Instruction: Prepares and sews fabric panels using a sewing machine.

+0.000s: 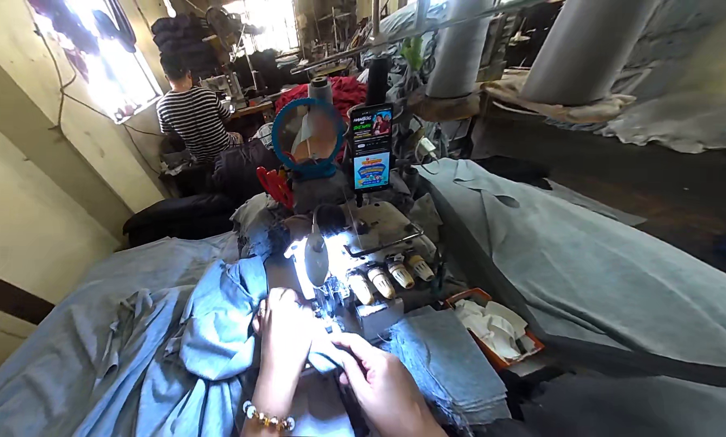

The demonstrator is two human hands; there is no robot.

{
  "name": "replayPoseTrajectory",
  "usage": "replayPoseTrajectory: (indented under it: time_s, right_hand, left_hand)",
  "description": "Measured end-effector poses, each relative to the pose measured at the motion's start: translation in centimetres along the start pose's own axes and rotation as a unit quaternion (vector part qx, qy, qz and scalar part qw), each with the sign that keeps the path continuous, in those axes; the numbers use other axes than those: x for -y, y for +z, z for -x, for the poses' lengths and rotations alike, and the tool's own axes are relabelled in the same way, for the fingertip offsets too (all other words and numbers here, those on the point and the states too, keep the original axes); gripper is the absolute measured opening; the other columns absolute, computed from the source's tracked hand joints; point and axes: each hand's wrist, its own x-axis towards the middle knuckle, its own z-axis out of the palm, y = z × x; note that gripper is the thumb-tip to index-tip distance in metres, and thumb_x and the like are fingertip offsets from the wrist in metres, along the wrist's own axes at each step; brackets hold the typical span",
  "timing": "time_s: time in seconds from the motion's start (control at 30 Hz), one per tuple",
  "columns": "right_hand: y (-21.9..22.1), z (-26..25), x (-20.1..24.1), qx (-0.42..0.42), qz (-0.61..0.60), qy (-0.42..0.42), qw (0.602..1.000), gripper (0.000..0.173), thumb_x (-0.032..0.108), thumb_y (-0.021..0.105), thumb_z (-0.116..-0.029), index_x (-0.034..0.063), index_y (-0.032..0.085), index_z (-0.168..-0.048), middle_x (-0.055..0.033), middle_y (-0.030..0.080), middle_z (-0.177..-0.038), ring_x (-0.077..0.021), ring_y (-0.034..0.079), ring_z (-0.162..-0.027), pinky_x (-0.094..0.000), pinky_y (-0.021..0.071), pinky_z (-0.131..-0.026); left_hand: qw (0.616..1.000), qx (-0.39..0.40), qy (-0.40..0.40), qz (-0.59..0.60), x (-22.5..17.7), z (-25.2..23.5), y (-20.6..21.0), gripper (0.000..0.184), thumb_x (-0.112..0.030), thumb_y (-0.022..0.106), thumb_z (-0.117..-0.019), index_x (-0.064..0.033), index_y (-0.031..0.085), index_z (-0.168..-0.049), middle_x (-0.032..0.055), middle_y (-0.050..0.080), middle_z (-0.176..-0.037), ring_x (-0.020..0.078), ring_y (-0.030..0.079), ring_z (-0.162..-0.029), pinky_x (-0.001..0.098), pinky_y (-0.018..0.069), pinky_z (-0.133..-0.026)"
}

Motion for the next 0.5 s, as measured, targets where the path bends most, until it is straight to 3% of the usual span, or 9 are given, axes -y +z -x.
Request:
replayPoseTrajectory:
  time_s: [0.07, 0.17, 0.2, 0.27, 0.3, 0.37, 0.43, 0.5]
  right_hand:
    - [-0.6, -0.1, 0.7, 0.03, 0.029, 0.014, 0.999, 0.032, 0.016, 0.055, -0.1002, 0.0158, 0.074, -0.126, -0.0051, 0.078, -0.094, -0.0205, 0.075, -0.077, -0.0463, 0.0618, -0.072]
    - [-1.3, -0.3, 0.9, 0.026, 0.072, -0.041, 0.996, 0.03, 0.018, 0.056, -0.1016, 0.0139, 0.075, -0.124, -0.0089, 0.077, -0.107, -0.0254, 0.075, -0.095, -0.0495, 0.0602, -0.083]
    - [-1.2, -0.7, 0.7, 0.008, 0.083, -0.072, 0.994, 0.029, 0.022, 0.057, -0.1017, 0.0144, 0.078, -0.12, -0.0094, 0.076, -0.102, -0.0256, 0.074, -0.094, -0.0474, 0.0601, -0.082]
    - [-0.9, -1.7, 0.0, -0.021, 0.085, -0.139, 0.986, 0.03, 0.036, 0.06, -0.1004, 0.0146, 0.081, -0.106, -0.009, 0.07, -0.097, -0.0258, 0.069, -0.095, -0.0434, 0.0586, -0.08]
    - [-0.9, -2.3, -0.1, -0.019, 0.07, -0.164, 0.984, 0.034, 0.042, 0.062, -0.0988, 0.0132, 0.081, -0.098, -0.0093, 0.069, -0.102, -0.0262, 0.067, -0.101, -0.0433, 0.0574, -0.085]
    - [-0.9, -3.4, -0.2, 0.023, -0.013, -0.194, 0.981, 0.037, 0.041, 0.066, -0.0967, 0.0075, 0.078, -0.085, -0.0099, 0.069, -0.111, -0.0233, 0.064, -0.111, -0.0414, 0.0532, -0.096]
    - [-1.1, -3.6, 0.3, 0.097, -0.132, -0.139, 0.977, 0.031, 0.03, 0.068, -0.0967, 0.0002, 0.075, -0.09, -0.008, 0.069, -0.1, -0.0129, 0.063, -0.098, -0.032, 0.0519, -0.089]
    - [-1.7, -3.3, 0.8, 0.139, -0.191, -0.047, 0.971, 0.024, 0.023, 0.067, -0.0973, 0.0002, 0.074, -0.1, -0.0057, 0.071, -0.092, -0.0067, 0.065, -0.083, -0.0278, 0.0547, -0.079]
  left_hand:
    - [0.998, -0.02, 0.022, 0.05, 1.0, 0.3, 0.0, 0.023, -0.027, 0.068, -0.0897, -0.0084, 0.073, -0.103, 0.0114, 0.067, -0.118, 0.0305, 0.06, -0.117, 0.0547, 0.0462, -0.096]
    - [0.987, -0.036, 0.112, 0.108, 2.9, 2.1, -0.6, 0.035, -0.04, 0.073, -0.0869, -0.0109, 0.073, -0.106, 0.0117, 0.066, -0.12, 0.0325, 0.06, -0.12, 0.0578, 0.0469, -0.1]
    - [0.987, -0.024, 0.126, 0.1, 3.2, 2.8, -1.1, 0.036, -0.044, 0.073, -0.0863, -0.0133, 0.076, -0.105, 0.011, 0.067, -0.121, 0.0331, 0.059, -0.121, 0.0603, 0.0442, -0.102]
    - [0.982, -0.048, 0.151, 0.099, 3.7, 3.7, -1.1, 0.026, -0.036, 0.076, -0.086, -0.0122, 0.079, -0.097, 0.013, 0.068, -0.12, 0.0356, 0.059, -0.121, 0.0637, 0.0415, -0.103]
    - [0.975, -0.094, 0.172, 0.11, 4.0, 3.9, -0.7, 0.022, -0.03, 0.076, -0.0849, -0.0094, 0.078, -0.092, 0.0152, 0.069, -0.115, 0.0365, 0.062, -0.117, 0.0619, 0.0437, -0.101]
    - [0.95, -0.176, 0.209, 0.153, 3.3, 3.7, -0.7, 0.02, -0.025, 0.075, -0.0839, -0.005, 0.075, -0.085, 0.0141, 0.071, -0.102, 0.03, 0.066, -0.106, 0.0477, 0.0503, -0.098]
    - [0.936, -0.151, 0.236, 0.214, 2.3, 3.3, -1.4, 0.016, -0.02, 0.074, -0.0873, -0.0036, 0.074, -0.087, 0.0097, 0.071, -0.1, 0.0215, 0.066, -0.104, 0.0371, 0.0518, -0.097]
    - [0.939, -0.082, 0.243, 0.23, 2.3, 2.7, -1.3, 0.014, -0.016, 0.066, -0.0937, -0.0043, 0.073, -0.094, 0.0065, 0.072, -0.103, 0.0155, 0.067, -0.105, 0.0322, 0.0531, -0.098]
